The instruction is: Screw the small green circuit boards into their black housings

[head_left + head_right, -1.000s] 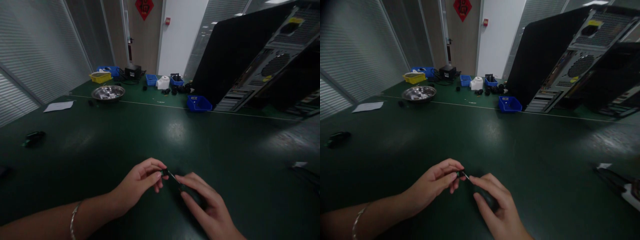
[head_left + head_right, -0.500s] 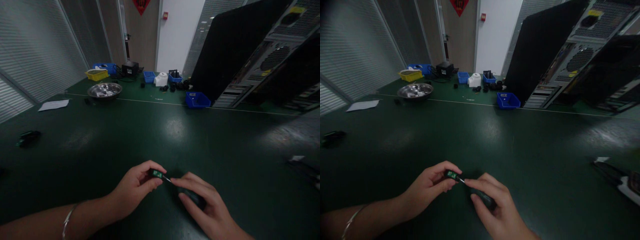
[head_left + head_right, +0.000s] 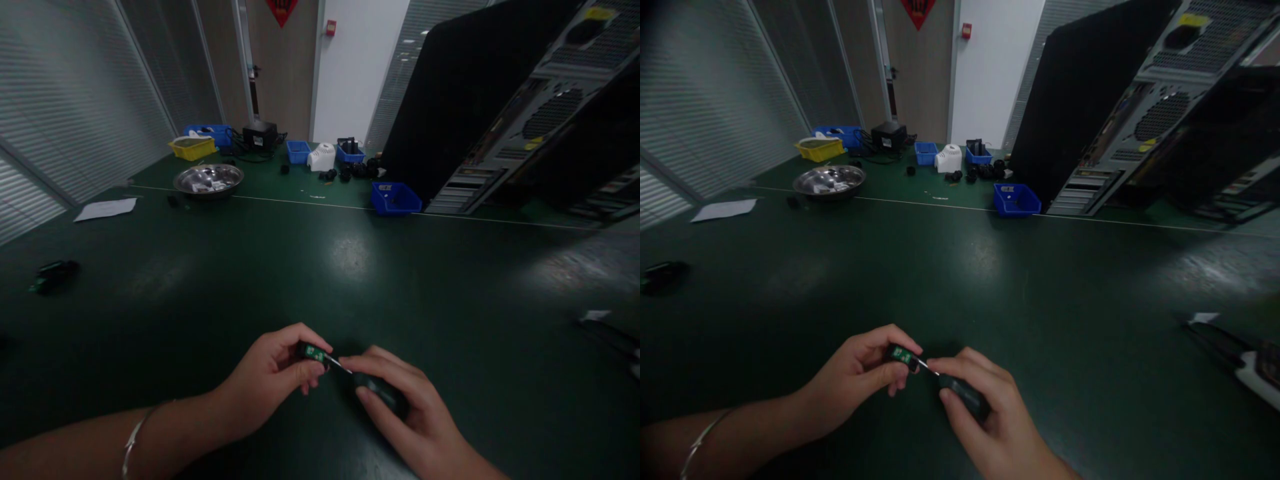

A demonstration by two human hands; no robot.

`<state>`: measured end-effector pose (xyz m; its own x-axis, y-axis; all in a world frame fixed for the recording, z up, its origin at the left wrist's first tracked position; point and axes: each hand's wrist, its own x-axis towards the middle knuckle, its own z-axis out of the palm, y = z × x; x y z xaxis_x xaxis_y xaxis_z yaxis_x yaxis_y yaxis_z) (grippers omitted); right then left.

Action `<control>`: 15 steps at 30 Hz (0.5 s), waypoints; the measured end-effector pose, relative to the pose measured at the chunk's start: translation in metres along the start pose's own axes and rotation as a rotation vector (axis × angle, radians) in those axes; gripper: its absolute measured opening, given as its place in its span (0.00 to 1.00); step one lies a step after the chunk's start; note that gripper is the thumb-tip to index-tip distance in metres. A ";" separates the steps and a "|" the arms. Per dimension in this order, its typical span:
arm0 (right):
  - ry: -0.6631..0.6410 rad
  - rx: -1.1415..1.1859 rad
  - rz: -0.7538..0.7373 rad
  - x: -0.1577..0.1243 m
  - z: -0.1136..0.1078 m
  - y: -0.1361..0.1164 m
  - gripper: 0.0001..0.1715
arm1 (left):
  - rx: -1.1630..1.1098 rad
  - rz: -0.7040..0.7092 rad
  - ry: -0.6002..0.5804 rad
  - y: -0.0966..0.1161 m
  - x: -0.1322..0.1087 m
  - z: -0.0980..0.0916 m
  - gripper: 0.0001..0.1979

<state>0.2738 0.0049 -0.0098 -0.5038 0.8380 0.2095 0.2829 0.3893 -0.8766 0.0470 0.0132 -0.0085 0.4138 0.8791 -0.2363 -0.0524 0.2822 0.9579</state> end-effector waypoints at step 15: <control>-0.044 0.039 -0.004 0.004 0.004 0.001 0.23 | -0.239 0.066 -0.038 -0.007 0.006 -0.004 0.13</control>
<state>0.2688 0.0069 -0.0112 -0.5403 0.8187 0.1944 0.2492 0.3764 -0.8923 0.0461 0.0182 -0.0169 0.4358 0.8850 -0.1636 -0.2924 0.3111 0.9042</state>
